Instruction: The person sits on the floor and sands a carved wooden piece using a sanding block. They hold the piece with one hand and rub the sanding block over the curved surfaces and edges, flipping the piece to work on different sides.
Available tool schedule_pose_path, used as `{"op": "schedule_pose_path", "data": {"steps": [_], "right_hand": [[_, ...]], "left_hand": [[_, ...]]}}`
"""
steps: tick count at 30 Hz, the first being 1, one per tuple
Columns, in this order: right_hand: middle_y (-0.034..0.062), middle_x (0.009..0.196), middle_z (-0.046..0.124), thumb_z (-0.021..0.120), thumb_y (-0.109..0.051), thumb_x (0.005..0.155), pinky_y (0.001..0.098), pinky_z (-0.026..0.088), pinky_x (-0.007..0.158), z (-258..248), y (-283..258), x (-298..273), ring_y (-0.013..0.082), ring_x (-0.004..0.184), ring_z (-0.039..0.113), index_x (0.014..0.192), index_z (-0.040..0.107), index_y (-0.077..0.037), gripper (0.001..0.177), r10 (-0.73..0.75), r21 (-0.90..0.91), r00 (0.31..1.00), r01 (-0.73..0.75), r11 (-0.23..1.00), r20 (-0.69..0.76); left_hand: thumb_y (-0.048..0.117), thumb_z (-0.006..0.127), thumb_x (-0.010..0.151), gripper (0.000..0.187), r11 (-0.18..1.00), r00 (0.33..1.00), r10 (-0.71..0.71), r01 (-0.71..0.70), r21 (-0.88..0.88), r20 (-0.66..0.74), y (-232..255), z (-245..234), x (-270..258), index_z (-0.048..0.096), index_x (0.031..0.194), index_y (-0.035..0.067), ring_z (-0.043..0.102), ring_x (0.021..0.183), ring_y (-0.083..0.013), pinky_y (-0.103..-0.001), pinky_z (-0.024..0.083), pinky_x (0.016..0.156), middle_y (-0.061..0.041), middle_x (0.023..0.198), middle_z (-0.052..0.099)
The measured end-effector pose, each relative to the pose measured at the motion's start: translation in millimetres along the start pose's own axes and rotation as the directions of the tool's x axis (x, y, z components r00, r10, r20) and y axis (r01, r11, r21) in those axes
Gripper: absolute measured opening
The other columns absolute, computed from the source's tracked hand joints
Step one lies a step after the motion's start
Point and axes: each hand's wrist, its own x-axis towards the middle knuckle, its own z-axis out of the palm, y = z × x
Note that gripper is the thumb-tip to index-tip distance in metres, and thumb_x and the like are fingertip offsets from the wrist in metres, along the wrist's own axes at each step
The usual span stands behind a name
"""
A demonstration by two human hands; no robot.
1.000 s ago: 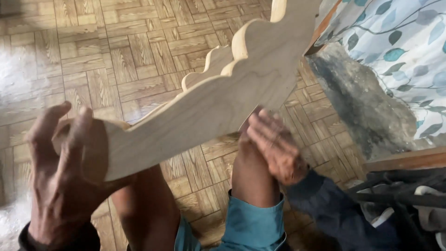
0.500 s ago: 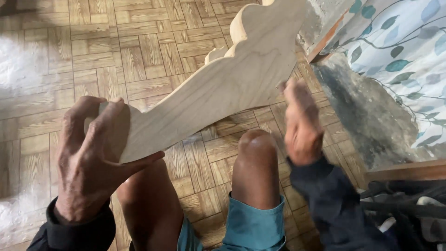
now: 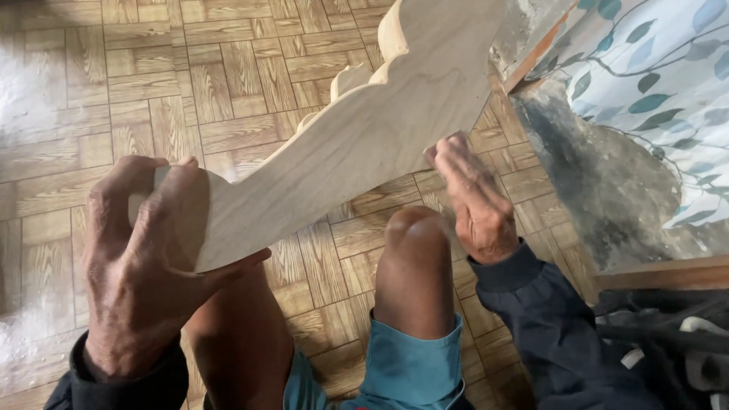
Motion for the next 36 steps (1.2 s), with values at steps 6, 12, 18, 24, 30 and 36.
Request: {"op": "schedule_pose_path", "data": {"steps": [6, 12, 18, 24, 30, 36], "right_hand": [[0.021, 0.154, 0.051, 0.043, 0.002, 0.114, 0.05, 0.043, 0.128, 5.7, 0.1, -6.8, 0.0404, 0.149, 0.047, 0.149, 0.049, 0.003, 0.035, 0.054, -0.088, 0.995, -0.062, 0.994, -0.085], [0.0259, 0.145, 0.059, 0.04, 0.002, 0.113, 0.0465, 0.046, 0.121, -2.6, 14.7, -1.1, 0.0414, 0.14, 0.055, 0.141, 0.058, 0.01, 0.034, 0.072, -0.176, 0.99, -0.092, 0.98, -0.118], [0.025, 0.147, 0.057, 0.045, 0.007, 0.113, 0.0521, 0.046, 0.124, -4.9, 29.9, -13.1, 0.0414, 0.143, 0.052, 0.146, 0.052, 0.007, 0.034, -0.024, -0.162, 0.998, 0.014, 0.987, -0.061], [0.0229, 0.15, 0.055, 0.04, -0.002, 0.114, 0.0586, 0.041, 0.126, -8.8, 12.4, -12.0, 0.0417, 0.145, 0.05, 0.144, 0.055, 0.006, 0.035, -0.031, -0.06, 0.999, 0.033, 0.998, 0.04], [0.0265, 0.15, 0.053, 0.036, -0.002, 0.115, 0.0571, 0.045, 0.127, -5.9, 14.1, -7.5, 0.0453, 0.146, 0.047, 0.145, 0.051, 0.009, 0.035, -0.065, -0.005, 0.998, 0.065, 0.998, -0.011], [0.0276, 0.146, 0.058, 0.037, 0.005, 0.113, 0.052, 0.042, 0.124, -7.2, 9.0, -0.5, 0.044, 0.142, 0.053, 0.141, 0.057, 0.012, 0.036, -0.024, -0.109, 0.999, 0.019, 0.994, -0.043]], "left_hand": [[0.022, 0.104, 0.077, 0.081, 1.0, 1.0, -0.002, 0.001, -0.004, -0.007, 7.0, 1.3, -3.5, 0.056, 0.137, -0.002, 0.058, 0.121, -0.0416, -0.056, 0.065, 0.088, -0.026, 0.135, 0.045], [0.048, 0.106, 0.076, 0.099, 0.996, 1.0, 0.019, -0.017, 0.086, -0.024, 1.5, 4.3, -8.4, 0.056, 0.148, 0.001, 0.061, 0.128, -0.0451, -0.056, 0.065, 0.093, -0.031, 0.14, 0.052], [0.045, 0.105, 0.085, 0.092, 0.998, 0.998, 0.048, -0.046, 0.04, -0.045, -2.2, 6.7, -7.9, 0.058, 0.148, -0.005, 0.064, 0.126, -0.0465, -0.06, 0.069, 0.088, -0.031, 0.142, 0.051], [0.039, 0.105, 0.083, 0.09, 0.999, 0.999, 0.044, -0.044, 0.009, -0.019, -2.3, 1.8, -8.3, 0.057, 0.144, -0.006, 0.06, 0.125, -0.0444, -0.061, 0.065, 0.095, -0.031, 0.14, 0.049], [0.047, 0.105, 0.079, 0.102, 0.997, 0.998, 0.06, -0.06, -0.037, -0.014, -13.7, 4.0, -9.7, 0.052, 0.15, -0.004, 0.059, 0.127, -0.0451, -0.061, 0.066, 0.091, -0.03, 0.143, 0.048], [0.048, 0.102, 0.079, 0.098, 1.0, 1.0, -0.019, 0.02, -0.02, 0.01, -16.8, 0.3, -8.8, 0.059, 0.15, -0.004, 0.062, 0.129, -0.0457, -0.058, 0.067, 0.08, -0.028, 0.145, 0.047]]}}
